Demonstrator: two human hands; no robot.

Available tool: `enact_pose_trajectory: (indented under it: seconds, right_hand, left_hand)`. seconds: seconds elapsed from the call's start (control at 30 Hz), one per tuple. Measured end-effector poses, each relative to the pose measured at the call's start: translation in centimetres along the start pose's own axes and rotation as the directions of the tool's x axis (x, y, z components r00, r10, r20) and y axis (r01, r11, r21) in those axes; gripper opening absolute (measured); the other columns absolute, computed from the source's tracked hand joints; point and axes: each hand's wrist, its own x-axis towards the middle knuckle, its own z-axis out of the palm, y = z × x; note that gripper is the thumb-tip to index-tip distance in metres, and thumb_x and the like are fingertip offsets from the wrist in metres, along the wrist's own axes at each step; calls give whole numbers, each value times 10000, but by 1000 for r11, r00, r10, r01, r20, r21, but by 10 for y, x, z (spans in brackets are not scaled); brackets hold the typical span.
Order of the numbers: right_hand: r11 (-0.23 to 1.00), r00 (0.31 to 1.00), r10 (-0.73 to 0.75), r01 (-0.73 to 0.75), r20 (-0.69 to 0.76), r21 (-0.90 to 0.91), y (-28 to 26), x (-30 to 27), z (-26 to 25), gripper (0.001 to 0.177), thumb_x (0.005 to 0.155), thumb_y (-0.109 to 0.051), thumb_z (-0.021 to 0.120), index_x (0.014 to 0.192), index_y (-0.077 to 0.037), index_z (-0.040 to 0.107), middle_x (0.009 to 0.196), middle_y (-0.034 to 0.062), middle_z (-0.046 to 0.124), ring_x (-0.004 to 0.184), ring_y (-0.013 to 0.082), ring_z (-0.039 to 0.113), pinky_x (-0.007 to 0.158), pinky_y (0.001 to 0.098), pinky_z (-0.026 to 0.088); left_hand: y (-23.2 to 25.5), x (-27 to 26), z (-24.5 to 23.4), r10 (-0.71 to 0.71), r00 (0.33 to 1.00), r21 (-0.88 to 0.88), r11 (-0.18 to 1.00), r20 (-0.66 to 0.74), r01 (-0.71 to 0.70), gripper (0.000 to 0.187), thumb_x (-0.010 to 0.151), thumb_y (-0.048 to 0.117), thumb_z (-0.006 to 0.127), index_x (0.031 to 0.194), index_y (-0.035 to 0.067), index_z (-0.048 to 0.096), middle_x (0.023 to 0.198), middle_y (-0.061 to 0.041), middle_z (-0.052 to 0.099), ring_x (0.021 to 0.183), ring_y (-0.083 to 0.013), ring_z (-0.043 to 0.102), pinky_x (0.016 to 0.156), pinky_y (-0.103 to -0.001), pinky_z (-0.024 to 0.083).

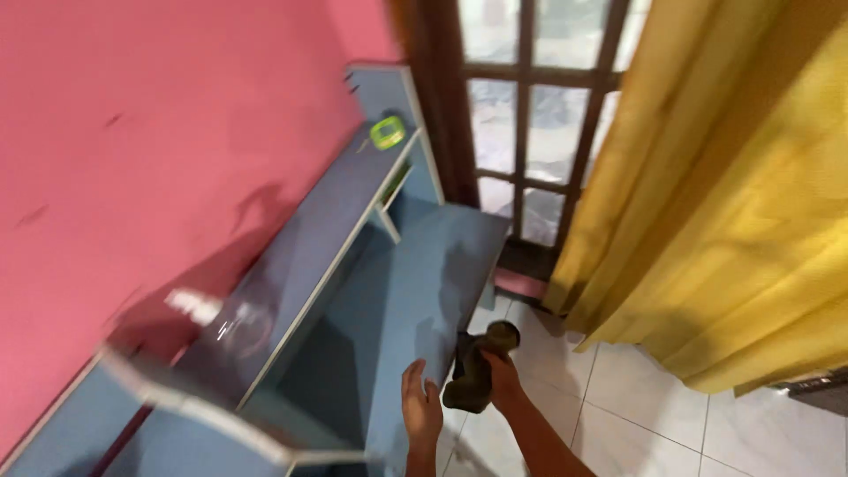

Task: The person sprays a cleaning solution onto a blue wall-mounted shelf and wipes the surfaces with a cloth. They move the spray bottle and a small green timer aside to reach different areas, then wipe the shelves and side panels thoroughly.

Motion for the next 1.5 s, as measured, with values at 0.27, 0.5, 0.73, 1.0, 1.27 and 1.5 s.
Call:
enact_pose_trajectory:
  seconds: [0.27, 0.5, 0.73, 1.0, 1.27, 1.5]
  right_hand:
    - [982, 959, -94, 46, -268, -181, -25, 78, -40, 372, 920, -251, 691, 1180, 14, 703, 1005, 132, 718, 870, 281, 673, 759, 418, 550]
    - [435, 903, -379, 366, 201, -823, 19, 170, -65, 405, 919, -300, 663, 1178, 9, 707, 1049, 163, 753, 935, 312, 699, 810, 432, 554]
    - [765, 958, -147, -47, -246, -642, 62, 190, -50, 357, 974, -289, 581, 1155, -23, 736, 1065, 137, 789, 968, 238, 746, 846, 371, 573]
    - [658, 904, -362, 74, -228, -749, 35, 286, -82, 397, 999, -346, 578, 1150, -11, 729, 1010, 138, 789, 885, 234, 738, 790, 370, 588]
    - [751, 828, -543, 407, -137, -520, 44, 280, -88, 387, 953, -261, 608, 1243, -8, 650, 1161, 133, 722, 1031, 225, 668, 886, 365, 552]
    - [870, 931, -244, 87, -270, -485, -44, 306, -61, 503, 997, -414, 530, 1185, 29, 676, 1081, 184, 740, 964, 285, 691, 852, 410, 557]
  left_hand:
    - [-2, 79, 123, 78, 970, -30, 997, 229, -73, 445, 1003, 140, 438, 1416, 7, 537, 1505, -182, 508, 1403, -361, 464, 1167, -426, 358]
    - [-68, 128, 205, 215, 932, 28, 972, 292, -233, 575, 904, 15, 409, 1470, 24, 514, 1571, -162, 473, 1490, -365, 374, 1204, -438, 310]
    - [-94, 162, 224, 237, 902, -11, 968, 362, -250, 512, 970, 134, 505, 1465, 9, 481, 1556, -172, 465, 1453, -360, 408, 1187, -429, 333]
    - [-100, 201, 246, 432, 784, 44, 864, 446, -502, 553, 911, 17, 440, 1456, -11, 531, 1568, -167, 493, 1497, -339, 384, 1239, -514, 214]
    - [-67, 220, 249, 413, 776, 58, 866, 477, -497, 483, 944, 96, 484, 1415, 18, 562, 1543, -159, 501, 1486, -341, 376, 1226, -503, 230]
    - [-32, 234, 264, 470, 770, 43, 842, 432, -538, 497, 976, 224, 533, 1408, -23, 549, 1508, -195, 493, 1463, -362, 360, 1209, -517, 209]
